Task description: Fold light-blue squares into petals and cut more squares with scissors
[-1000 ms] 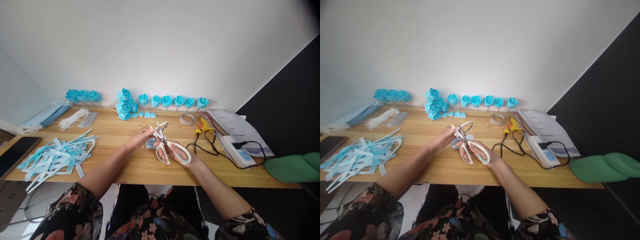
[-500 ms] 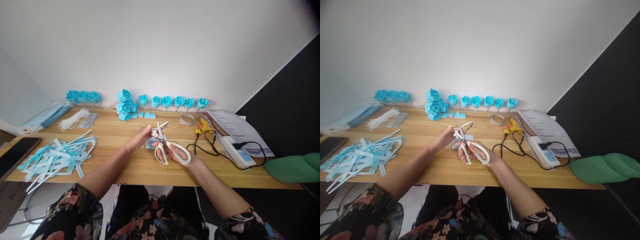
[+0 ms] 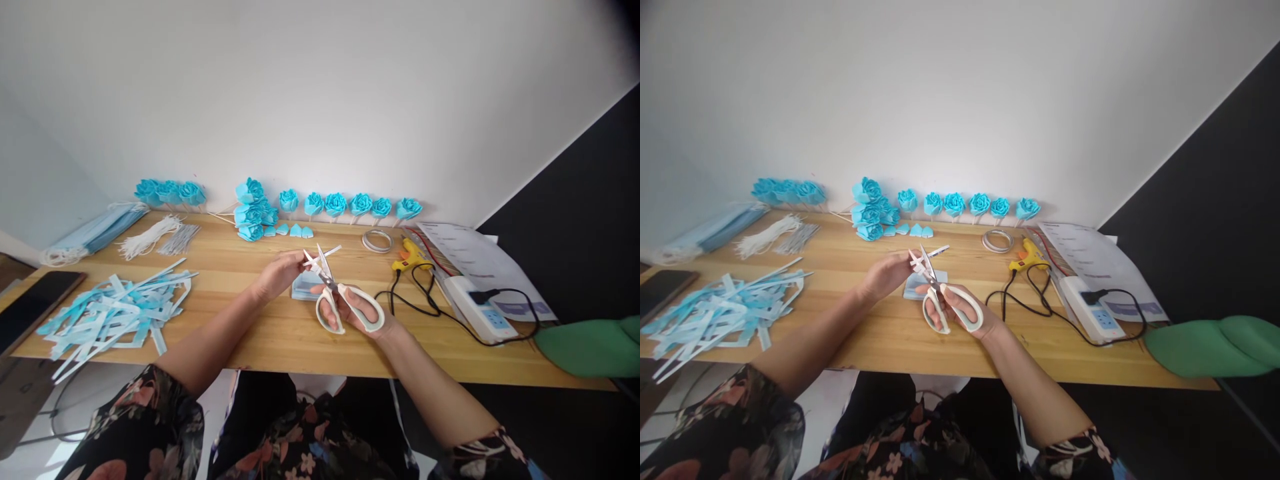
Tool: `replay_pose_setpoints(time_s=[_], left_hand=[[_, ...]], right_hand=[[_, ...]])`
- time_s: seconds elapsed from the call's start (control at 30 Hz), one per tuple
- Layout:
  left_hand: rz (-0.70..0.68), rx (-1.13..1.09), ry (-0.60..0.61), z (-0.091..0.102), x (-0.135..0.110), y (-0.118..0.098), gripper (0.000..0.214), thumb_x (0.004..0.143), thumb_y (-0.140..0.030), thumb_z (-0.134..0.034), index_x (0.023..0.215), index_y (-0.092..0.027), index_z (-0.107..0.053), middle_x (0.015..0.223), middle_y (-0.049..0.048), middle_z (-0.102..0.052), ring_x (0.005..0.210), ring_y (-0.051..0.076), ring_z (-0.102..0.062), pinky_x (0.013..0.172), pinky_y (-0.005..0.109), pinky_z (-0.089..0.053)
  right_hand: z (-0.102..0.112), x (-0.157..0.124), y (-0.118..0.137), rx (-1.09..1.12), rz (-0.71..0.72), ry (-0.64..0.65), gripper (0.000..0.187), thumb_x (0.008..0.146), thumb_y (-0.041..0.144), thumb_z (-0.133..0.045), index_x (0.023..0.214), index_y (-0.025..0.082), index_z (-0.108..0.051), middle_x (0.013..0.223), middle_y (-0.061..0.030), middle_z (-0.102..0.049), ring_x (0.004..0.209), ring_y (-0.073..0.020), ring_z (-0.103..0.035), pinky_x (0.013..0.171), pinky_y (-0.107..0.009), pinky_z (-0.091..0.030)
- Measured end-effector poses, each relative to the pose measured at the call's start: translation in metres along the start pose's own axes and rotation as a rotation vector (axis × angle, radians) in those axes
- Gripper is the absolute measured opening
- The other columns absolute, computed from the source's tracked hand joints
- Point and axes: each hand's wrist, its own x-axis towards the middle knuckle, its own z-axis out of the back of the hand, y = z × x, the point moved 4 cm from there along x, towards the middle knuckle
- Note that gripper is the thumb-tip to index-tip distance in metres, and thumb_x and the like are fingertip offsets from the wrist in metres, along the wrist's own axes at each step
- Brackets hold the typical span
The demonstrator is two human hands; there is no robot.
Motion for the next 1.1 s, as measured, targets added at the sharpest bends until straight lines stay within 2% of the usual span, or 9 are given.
replay_pose_setpoints(time_s=[0.1,0.33,0.57,0.8,0.97,1.1], left_hand=[[0.028,0.040,0.025,0.0000,-0.0005,0.0052,0.022,0.068,-0.032,-0.078,0.078,-0.012,-0.076,0.081,0.0079,-0.070,0.080,0.020,-0.060,0.082,0.034,-0.043],[0.011,0.125,0.065,-0.0015,-0.0013,0.0075,0.021,0.076,-0.035,-0.075,0.080,-0.014,-0.076,0.085,0.0075,-0.071,0.083,0.019,-0.062,0.084,0.034,-0.043],[0.015,0.165,0.051,0.0021,-0.0023,0.0085,0.024,0.077,-0.037,-0.074,0.088,-0.015,-0.076,0.090,0.0080,-0.071,0.087,0.020,-0.062,0.087,0.035,-0.043],[-0.014,0.228,0.058,0.0062,-0.0007,0.0105,0.024,0.078,-0.038,-0.072,0.083,-0.015,-0.076,0.083,0.0052,-0.067,0.085,0.018,-0.058,0.085,0.032,-0.041],[-0.050,0.306,0.077,0.0069,0.0001,0.0093,0.026,0.081,-0.039,-0.069,0.078,-0.014,-0.074,0.082,0.0047,-0.065,0.084,0.017,-0.056,0.083,0.030,-0.040],[-0.066,0.414,0.035,0.0079,-0.0002,0.0051,0.027,0.081,-0.042,-0.068,0.077,-0.015,-0.073,0.076,0.0034,-0.063,0.079,0.016,-0.055,0.079,0.029,-0.039]], right_hand=[[0.0013,-0.0015,-0.0003,0.001,-0.018,-0.025,0.055,0.088,0.058,-0.053,0.120,0.014,-0.059,0.076,-0.0036,-0.059,0.060,-0.0139,-0.053,0.051,-0.026,-0.042],[-0.0002,-0.0005,0.0008,0.040,-0.002,-0.040,0.055,0.088,0.058,-0.054,0.118,0.013,-0.061,0.070,-0.0014,-0.057,0.054,-0.0120,-0.051,0.047,-0.024,-0.040],[0.0015,0.0005,0.0004,0.114,-0.013,-0.050,0.053,0.086,0.059,-0.056,0.112,0.013,-0.064,0.067,0.0004,-0.055,0.047,-0.0090,-0.045,0.040,-0.021,-0.036],[-0.0033,0.0016,0.0047,0.240,-0.063,-0.040,0.050,0.079,0.060,-0.066,0.096,0.013,-0.068,0.060,0.0043,-0.049,0.040,-0.0038,-0.027,0.033,-0.018,-0.025],[-0.0003,0.0019,0.0033,0.228,-0.086,-0.068,0.053,0.077,0.060,-0.068,0.097,0.012,-0.066,0.060,0.0050,-0.046,0.040,-0.0027,-0.026,0.032,-0.017,-0.023],[0.0027,0.0016,0.0025,0.216,-0.100,-0.090,0.054,0.074,0.061,-0.069,0.096,0.012,-0.065,0.059,0.0057,-0.046,0.039,-0.0027,-0.026,0.031,-0.017,-0.021]])
